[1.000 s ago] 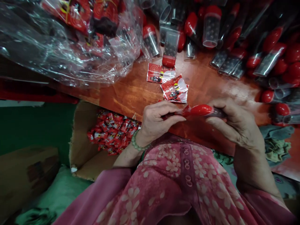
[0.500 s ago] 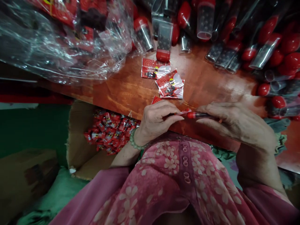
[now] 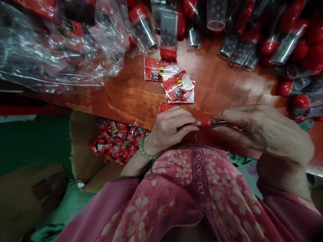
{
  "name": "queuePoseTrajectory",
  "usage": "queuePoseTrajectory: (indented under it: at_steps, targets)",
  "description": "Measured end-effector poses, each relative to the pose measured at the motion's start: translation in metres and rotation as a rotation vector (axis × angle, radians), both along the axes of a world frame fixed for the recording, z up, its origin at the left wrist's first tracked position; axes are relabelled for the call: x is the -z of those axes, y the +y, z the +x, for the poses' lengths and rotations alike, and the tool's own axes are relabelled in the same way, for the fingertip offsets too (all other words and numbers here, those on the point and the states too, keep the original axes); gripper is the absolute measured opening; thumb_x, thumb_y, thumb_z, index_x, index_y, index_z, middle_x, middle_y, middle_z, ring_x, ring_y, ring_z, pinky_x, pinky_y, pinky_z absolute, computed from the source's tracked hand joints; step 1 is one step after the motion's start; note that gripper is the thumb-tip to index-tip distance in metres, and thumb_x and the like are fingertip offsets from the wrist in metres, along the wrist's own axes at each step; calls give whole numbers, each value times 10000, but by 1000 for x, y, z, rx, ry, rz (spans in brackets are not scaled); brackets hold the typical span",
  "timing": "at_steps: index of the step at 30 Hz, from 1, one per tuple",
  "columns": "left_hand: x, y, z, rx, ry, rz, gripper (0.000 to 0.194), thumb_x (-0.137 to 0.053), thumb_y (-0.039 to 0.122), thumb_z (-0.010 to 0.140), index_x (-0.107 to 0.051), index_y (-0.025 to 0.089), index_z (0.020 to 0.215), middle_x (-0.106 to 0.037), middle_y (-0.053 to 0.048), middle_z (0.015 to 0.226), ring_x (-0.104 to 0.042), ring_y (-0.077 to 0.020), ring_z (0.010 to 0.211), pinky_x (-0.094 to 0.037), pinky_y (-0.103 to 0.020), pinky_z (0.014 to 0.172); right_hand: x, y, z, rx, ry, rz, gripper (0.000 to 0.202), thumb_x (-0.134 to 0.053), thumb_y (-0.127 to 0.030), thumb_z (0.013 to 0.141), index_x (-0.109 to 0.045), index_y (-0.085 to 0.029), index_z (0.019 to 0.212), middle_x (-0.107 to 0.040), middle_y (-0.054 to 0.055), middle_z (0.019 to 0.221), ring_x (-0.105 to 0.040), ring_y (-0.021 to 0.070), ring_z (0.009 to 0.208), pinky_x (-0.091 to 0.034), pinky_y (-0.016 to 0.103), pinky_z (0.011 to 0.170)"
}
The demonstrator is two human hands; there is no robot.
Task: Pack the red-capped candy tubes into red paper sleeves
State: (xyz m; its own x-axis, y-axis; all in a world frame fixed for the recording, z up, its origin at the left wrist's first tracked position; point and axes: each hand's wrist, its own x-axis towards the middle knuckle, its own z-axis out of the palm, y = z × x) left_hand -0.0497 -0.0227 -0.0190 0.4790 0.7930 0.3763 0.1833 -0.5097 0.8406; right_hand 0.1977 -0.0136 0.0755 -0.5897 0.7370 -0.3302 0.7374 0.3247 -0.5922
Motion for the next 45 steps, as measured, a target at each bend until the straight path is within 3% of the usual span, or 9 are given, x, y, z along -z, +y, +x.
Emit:
queuePoseTrajectory:
  at_steps: [3, 7, 14, 19, 22, 25, 30, 35, 45]
  targets:
    - [4, -1, 1, 32, 14, -11, 135, -762, 302, 894, -745, 170, 914, -766, -50, 842, -691, -120, 739, -554, -234, 708, 0, 0, -4, -88, -120, -33, 280, -486, -383, 1036, -613, -240, 832, -641, 29, 714, -556, 179, 573, -337, 351, 583]
    - [4, 0, 1, 73, 2, -66, 156, -746, 323, 907, -749, 166, 905, -758, -52, 836, -693, -122, 738, -546, -228, 700, -4, 4, -5, -109, -6, -79, 262, -494, -413, 1044, -622, -243, 891, -651, 30, 733, -606, 190, 607, -363, 365, 580]
    - [-10, 7, -3, 163, 66, -378, 277, -653, 388, 959, -733, 152, 836, -718, -48, 758, -640, -129, 692, -489, -240, 657, 16, 11, -4, 24, 237, -317, 302, -580, -445, 1013, -746, -205, 1091, -783, 32, 910, -694, 161, 726, -470, 297, 672]
    - [-19, 10, -4, 229, 138, -716, 424, -570, 429, 986, -653, 143, 684, -505, 36, 571, -425, -79, 544, -334, -232, 549, 44, -4, -8, 371, 550, -669, 368, -736, -426, 900, -736, -228, 1211, -773, -8, 894, -692, 131, 738, -545, 259, 678]
    - [-21, 9, -3, 167, 137, -769, 435, -601, 476, 963, -675, 136, 703, -521, 34, 585, -422, -79, 561, -333, -240, 564, 47, -16, -15, 594, 680, -786, 298, -786, -363, 862, -762, -225, 1125, -751, -26, 814, -686, 107, 693, -568, 234, 651]
    - [-18, 3, -2, 37, 49, -864, 486, -621, 606, 924, -734, 139, 855, -669, -11, 728, -556, -113, 660, -431, -247, 635, 48, -25, -20, 751, 785, -752, 248, -828, -350, 833, -773, -230, 1043, -750, -29, 776, -693, 92, 670, -588, 216, 667]
    - [-7, -19, 5, -103, -513, -1267, 626, -757, 695, 776, -693, 239, 1201, -762, -57, 1123, -728, -185, 939, -597, -322, 836, 57, -35, -25, 905, 885, -659, 332, -855, -443, 796, -751, -228, 1026, -745, -23, 743, -692, 114, 591, -607, 253, 611]
    - [-7, -34, 26, -11, -753, -1465, 422, -901, 535, 694, -773, 207, 927, -799, -51, 996, -754, -190, 949, -608, -360, 970, 64, -42, -33, 1003, 899, -549, 372, -832, -509, 797, -732, -238, 1031, -749, -12, 807, -672, 123, 595, -598, 270, 579]
    - [-12, -31, 47, -284, -735, -1358, 429, -866, 562, 729, -712, 163, 756, -714, 5, 706, -689, -120, 707, -605, -289, 784, 63, -52, -49, 934, 909, -468, 412, -773, -465, 870, -631, -248, 1190, -744, 10, 1063, -718, 122, 774, -639, 280, 771]
